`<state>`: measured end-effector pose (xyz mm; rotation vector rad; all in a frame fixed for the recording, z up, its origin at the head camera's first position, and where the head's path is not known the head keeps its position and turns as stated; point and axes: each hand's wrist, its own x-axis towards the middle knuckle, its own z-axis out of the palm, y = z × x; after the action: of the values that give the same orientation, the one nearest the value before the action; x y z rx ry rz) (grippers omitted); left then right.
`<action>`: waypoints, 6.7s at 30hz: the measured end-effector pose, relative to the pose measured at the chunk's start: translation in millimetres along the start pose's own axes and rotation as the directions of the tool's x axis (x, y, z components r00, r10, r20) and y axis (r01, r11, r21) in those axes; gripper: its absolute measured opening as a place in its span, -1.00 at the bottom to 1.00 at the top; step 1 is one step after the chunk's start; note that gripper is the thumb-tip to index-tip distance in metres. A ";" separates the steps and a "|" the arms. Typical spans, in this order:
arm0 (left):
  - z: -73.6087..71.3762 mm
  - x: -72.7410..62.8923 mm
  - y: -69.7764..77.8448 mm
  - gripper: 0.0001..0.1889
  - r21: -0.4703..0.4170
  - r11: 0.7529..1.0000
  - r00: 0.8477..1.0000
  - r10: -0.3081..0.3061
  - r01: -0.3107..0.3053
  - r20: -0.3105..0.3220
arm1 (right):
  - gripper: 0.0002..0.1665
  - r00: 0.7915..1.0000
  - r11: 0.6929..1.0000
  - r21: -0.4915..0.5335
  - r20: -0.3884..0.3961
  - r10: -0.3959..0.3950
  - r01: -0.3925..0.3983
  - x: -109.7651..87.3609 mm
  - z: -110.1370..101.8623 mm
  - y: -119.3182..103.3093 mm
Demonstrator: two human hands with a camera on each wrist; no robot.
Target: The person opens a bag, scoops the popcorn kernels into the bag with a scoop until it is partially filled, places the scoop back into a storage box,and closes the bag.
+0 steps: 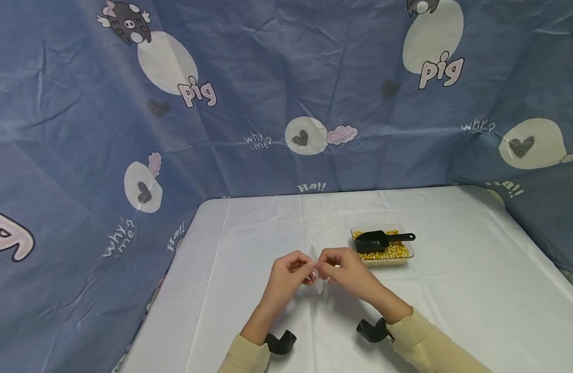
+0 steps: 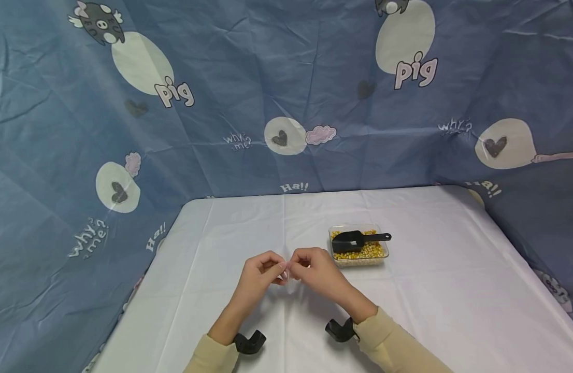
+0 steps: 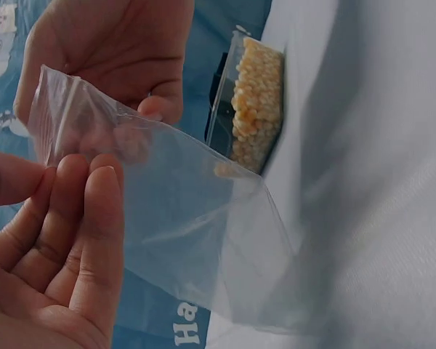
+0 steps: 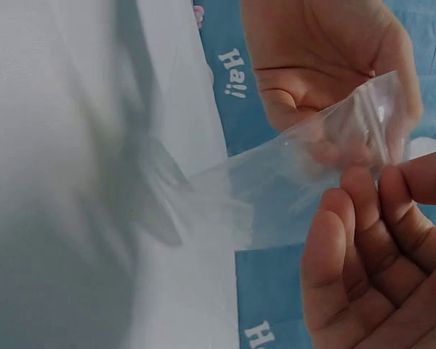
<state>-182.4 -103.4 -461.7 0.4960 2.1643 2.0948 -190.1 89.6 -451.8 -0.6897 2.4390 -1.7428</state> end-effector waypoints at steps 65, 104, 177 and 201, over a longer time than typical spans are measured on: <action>-4.7 -9.5 28.7 -0.71 0.891 0.454 0.918 0.356 -0.006 -0.176 | -0.69 0.915 0.663 -0.716 -0.089 -0.394 0.216 -3.9 -29.5 -7.9; -16.6 6.3 25.6 -0.85 -0.002 0.980 0.978 0.200 -0.200 -0.063 | -0.74 0.976 0.976 -0.209 -0.191 -0.100 0.059 0.7 -32.3 -33.5; 2.1 25.0 -7.6 -0.34 0.199 0.970 0.987 0.117 -0.137 0.109 | -0.81 0.973 0.991 -0.129 -0.223 -0.065 0.036 -7.3 -47.2 -17.4; -6.2 23.2 -10.7 -0.28 0.228 0.962 0.988 0.142 -0.151 0.057 | -0.92 0.945 0.954 -0.301 -0.318 -0.081 -0.019 -18.3 -88.0 -2.3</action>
<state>-207.9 -102.6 -468.2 0.7349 2.4316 1.8868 -199.8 173.9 -422.0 -0.4921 2.9770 -1.6248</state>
